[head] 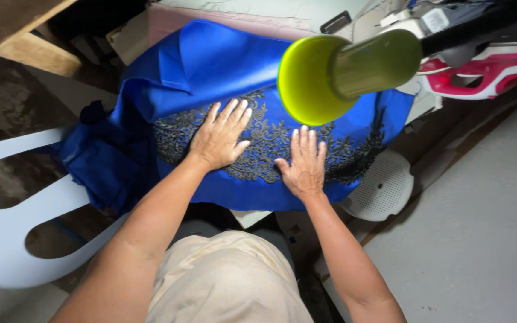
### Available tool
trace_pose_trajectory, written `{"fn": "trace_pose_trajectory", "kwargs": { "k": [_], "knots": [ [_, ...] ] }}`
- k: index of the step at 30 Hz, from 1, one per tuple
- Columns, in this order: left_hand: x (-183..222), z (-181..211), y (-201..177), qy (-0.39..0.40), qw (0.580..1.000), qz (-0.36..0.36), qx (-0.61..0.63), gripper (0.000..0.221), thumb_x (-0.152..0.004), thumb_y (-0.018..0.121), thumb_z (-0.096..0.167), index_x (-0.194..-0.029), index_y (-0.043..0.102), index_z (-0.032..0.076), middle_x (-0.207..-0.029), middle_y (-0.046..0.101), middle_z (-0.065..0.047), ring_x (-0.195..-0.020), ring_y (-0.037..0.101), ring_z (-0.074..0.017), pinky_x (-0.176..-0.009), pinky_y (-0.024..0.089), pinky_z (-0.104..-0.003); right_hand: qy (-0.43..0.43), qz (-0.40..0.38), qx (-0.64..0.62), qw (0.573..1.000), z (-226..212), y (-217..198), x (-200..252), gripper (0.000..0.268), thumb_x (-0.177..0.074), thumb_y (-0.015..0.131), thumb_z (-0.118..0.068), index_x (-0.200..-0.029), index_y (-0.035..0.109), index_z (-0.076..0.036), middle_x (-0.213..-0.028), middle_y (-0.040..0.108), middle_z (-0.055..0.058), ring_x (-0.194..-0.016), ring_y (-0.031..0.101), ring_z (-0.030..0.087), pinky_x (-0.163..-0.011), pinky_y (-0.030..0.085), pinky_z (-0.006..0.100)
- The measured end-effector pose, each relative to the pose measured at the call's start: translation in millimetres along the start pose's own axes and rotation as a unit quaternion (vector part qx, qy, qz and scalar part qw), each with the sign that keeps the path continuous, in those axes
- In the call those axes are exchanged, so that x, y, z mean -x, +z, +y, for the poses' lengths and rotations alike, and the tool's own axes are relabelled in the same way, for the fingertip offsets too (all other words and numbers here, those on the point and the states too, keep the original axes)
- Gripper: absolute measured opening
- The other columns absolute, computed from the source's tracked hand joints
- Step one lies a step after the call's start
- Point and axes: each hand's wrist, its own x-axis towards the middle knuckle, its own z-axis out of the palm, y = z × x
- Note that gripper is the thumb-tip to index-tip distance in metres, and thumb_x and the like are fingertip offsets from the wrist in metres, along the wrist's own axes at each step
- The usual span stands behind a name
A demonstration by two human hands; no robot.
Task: Smoothing and ironing a piece of blue fabric on a workstation in a sewing factory.
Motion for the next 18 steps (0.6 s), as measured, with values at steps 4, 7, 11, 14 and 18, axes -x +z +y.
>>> {"fn": "trace_pose_trajectory", "kwargs": {
  "k": [4, 7, 11, 14, 18],
  "knots": [
    [3, 2, 6, 0.003, 1.000, 0.007, -0.021, 0.080, -0.090, 0.061, 0.055, -0.154, 0.049, 0.008, -0.161, 0.045, -0.015, -0.150, 0.037, -0.0314, -0.123, 0.023, -0.055, 0.070, 0.034, 0.046, 0.996, 76, 2, 19, 0.080, -0.102, 0.045, -0.060, -0.160, 0.036, -0.005, -0.165, 0.032, 0.024, -0.151, 0.032, 0.042, -0.118, 0.023, 0.064],
    [4, 1, 9, 0.000, 0.999, 0.001, -0.032, 0.080, -0.091, 0.058, 0.056, -0.155, 0.048, 0.010, -0.164, 0.043, -0.014, -0.153, 0.035, -0.0303, -0.124, 0.022, -0.055, 0.136, 0.079, 0.088, 0.984, 101, 2, 21, 0.078, -0.105, 0.042, -0.059, -0.160, 0.035, -0.004, -0.164, 0.032, 0.024, -0.150, 0.033, 0.042, -0.117, 0.026, 0.062],
    [2, -1, 14, 0.001, 0.999, 0.015, -0.032, 0.078, -0.092, 0.056, 0.057, -0.154, 0.051, 0.010, -0.164, 0.044, -0.013, -0.152, 0.037, -0.0304, -0.124, 0.024, -0.055, 0.070, 0.222, 0.073, 0.970, 37, -8, 1, 0.091, -0.102, 0.018, -0.072, -0.153, 0.047, -0.002, -0.159, 0.037, 0.030, -0.148, 0.035, 0.048, -0.117, 0.026, 0.058],
    [5, -2, 14, 0.013, 0.999, 0.032, -0.028, 0.080, -0.090, 0.057, 0.055, -0.154, 0.051, 0.007, -0.162, 0.046, -0.017, -0.151, 0.040, -0.0324, -0.123, 0.026, -0.056, 0.000, 0.047, -0.015, 0.999, 26, 17, 25, 0.095, -0.096, 0.030, -0.078, -0.162, 0.031, -0.010, -0.169, 0.023, 0.021, -0.154, 0.025, 0.043, -0.121, 0.019, 0.063],
    [6, -1, 17, 0.010, 0.998, 0.044, -0.035, 0.078, -0.092, 0.056, 0.055, -0.154, 0.052, 0.007, -0.163, 0.046, -0.017, -0.151, 0.040, -0.0325, -0.125, 0.024, -0.055, 0.103, 0.065, 0.050, 0.991, 102, 1, 29, 0.079, -0.100, 0.052, -0.057, -0.161, 0.035, -0.009, -0.166, 0.028, 0.024, -0.151, 0.030, 0.046, -0.114, 0.028, 0.064]
  ]
}}
